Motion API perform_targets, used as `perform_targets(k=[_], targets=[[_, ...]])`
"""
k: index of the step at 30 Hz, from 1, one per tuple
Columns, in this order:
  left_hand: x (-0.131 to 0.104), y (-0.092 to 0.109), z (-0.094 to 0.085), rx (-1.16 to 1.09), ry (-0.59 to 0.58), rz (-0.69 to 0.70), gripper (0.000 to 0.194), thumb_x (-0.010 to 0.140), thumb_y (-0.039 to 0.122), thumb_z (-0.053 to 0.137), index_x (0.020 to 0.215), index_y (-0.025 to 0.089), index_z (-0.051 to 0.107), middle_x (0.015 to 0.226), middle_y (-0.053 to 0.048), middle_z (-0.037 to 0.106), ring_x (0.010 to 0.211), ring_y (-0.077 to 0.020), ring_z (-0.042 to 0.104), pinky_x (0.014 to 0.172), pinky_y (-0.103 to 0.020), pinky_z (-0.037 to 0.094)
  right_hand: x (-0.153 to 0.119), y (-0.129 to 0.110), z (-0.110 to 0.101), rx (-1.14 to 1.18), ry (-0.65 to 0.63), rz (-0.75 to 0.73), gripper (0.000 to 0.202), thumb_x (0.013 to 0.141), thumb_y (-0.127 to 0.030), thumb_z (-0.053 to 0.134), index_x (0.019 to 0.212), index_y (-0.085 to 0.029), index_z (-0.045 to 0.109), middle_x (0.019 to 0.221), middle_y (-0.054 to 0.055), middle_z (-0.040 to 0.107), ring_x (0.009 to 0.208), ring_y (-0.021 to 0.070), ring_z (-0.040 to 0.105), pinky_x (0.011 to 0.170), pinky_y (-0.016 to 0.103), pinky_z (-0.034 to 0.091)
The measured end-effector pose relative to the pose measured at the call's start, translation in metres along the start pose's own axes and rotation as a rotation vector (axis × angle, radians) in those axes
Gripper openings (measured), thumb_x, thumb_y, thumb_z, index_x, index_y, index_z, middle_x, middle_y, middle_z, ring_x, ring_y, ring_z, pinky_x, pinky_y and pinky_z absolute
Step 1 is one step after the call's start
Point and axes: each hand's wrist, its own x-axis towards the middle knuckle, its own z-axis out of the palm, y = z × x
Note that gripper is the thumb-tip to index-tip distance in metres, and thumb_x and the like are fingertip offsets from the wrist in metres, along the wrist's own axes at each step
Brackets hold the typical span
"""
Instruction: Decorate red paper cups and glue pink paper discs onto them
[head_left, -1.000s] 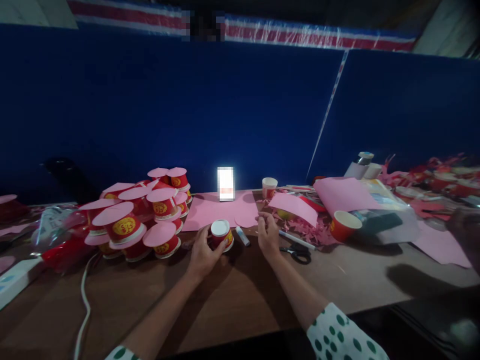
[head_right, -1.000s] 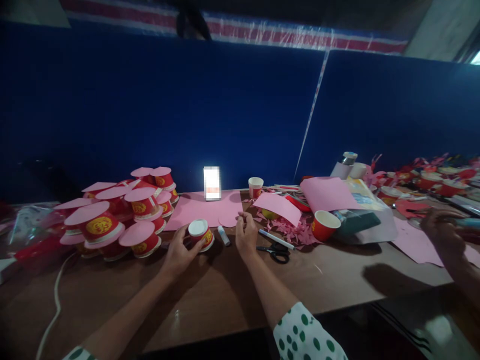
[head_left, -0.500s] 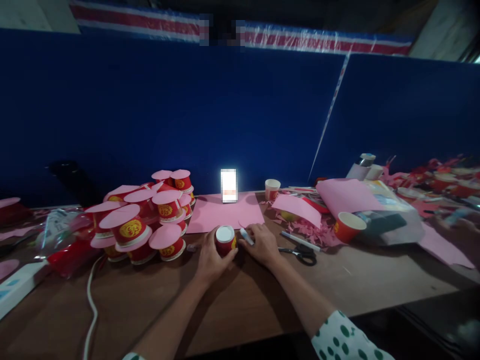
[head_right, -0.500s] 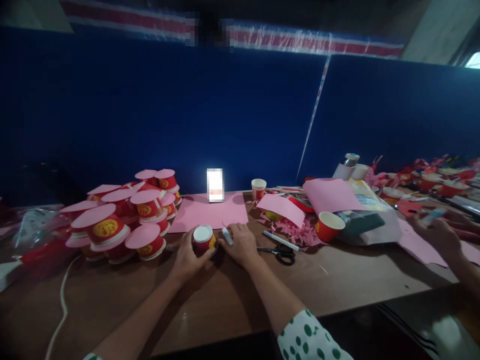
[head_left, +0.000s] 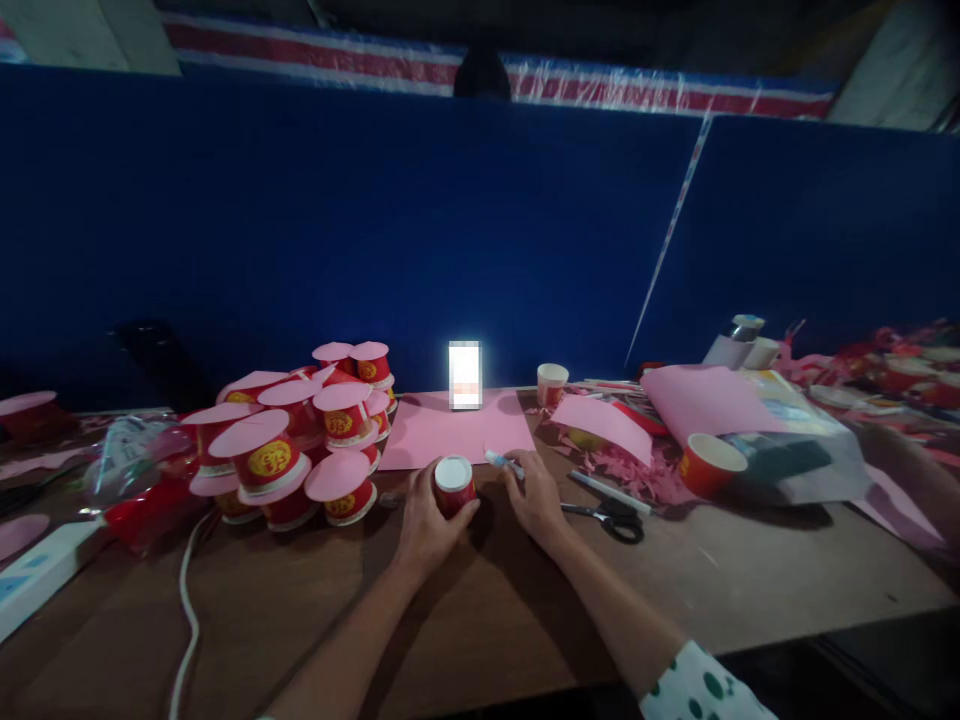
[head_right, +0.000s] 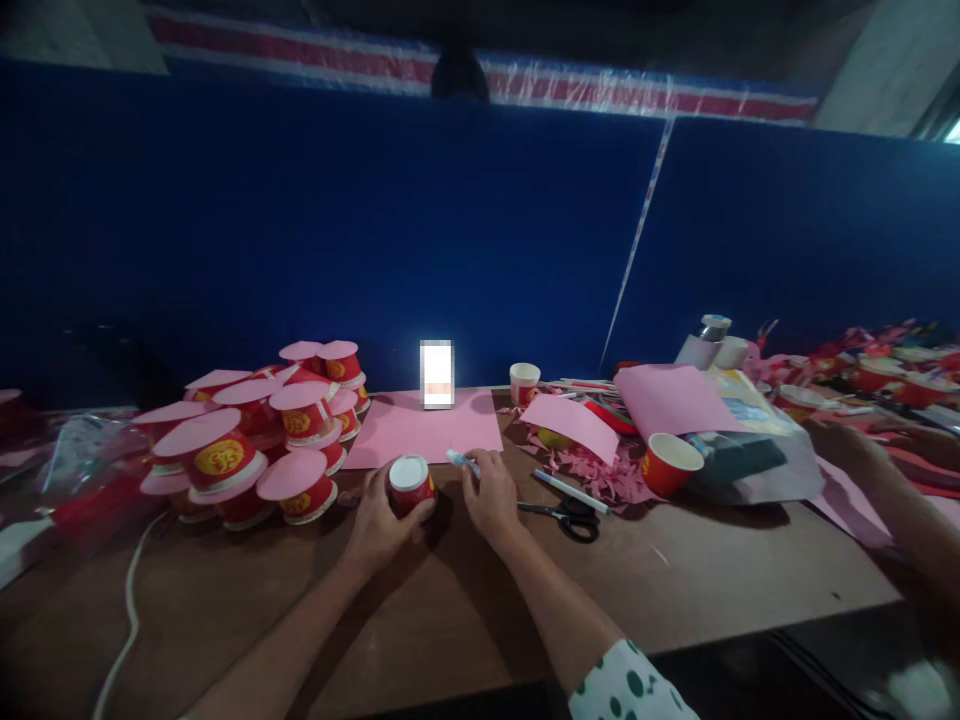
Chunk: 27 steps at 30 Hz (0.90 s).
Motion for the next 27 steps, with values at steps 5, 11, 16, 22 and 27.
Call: perform_targets(k=[5,11,16,22,27], targets=[[-0.002,-0.003,0.001,-0.023,-0.127,-0.042,0.061,0.068,0.024,0.06,0.124,0.011,0.041,0.119,-0.017,0.055,0.117,-0.0288,0.049,0.097,-0.045,0.039,0.005,0.004,0.002,0.373,0.09,0.171,0.029,0.089,-0.038,0.038,0.086,-0.019,0.059,0.076,0.003,0.059,0.072,0.018,0.054,0.066,0.028,0.041],[-0.001,-0.002,0.001,-0.001,-0.118,-0.139,0.053,0.072,0.03,0.059,0.119,0.011,0.045,0.113,-0.018,0.059,0.105,-0.0285,0.057,0.089,-0.044,0.044,0.008,0.002,0.004,0.815,0.017,0.509,0.039,0.085,-0.054,0.04,0.088,-0.019,0.059,0.058,-0.003,0.047,0.047,0.0103,0.04,0.041,0.019,0.027],[0.001,0.001,0.001,-0.001,-0.056,-0.094,0.063,0.068,0.038,0.063,0.122,0.013,0.044,0.117,-0.016,0.055,0.111,-0.0294,0.052,0.093,-0.046,0.041,0.007,-0.006,0.001,1.012,-0.007,0.547,0.029,0.073,-0.046,0.062,0.082,-0.019,0.058,0.056,-0.006,0.046,0.045,0.0065,0.038,0.04,0.017,0.024],[-0.001,-0.003,0.002,-0.02,-0.129,-0.078,0.056,0.068,0.025,0.059,0.12,0.01,0.045,0.119,-0.018,0.055,0.115,-0.0287,0.05,0.097,-0.045,0.039,0.005,-0.009,-0.001,1.031,0.055,0.558,0.03,0.065,-0.038,0.072,0.082,-0.019,0.056,0.055,-0.008,0.044,0.045,0.006,0.037,0.04,0.016,0.026],[0.001,-0.003,0.002,-0.013,-0.122,-0.101,0.051,0.07,0.024,0.057,0.118,0.012,0.047,0.112,-0.015,0.059,0.108,-0.0275,0.054,0.093,-0.044,0.042,0.005,-0.009,0.002,1.089,0.079,0.532,0.028,0.065,-0.038,0.072,0.08,-0.019,0.057,0.056,-0.007,0.044,0.046,0.0056,0.037,0.04,0.016,0.027]])
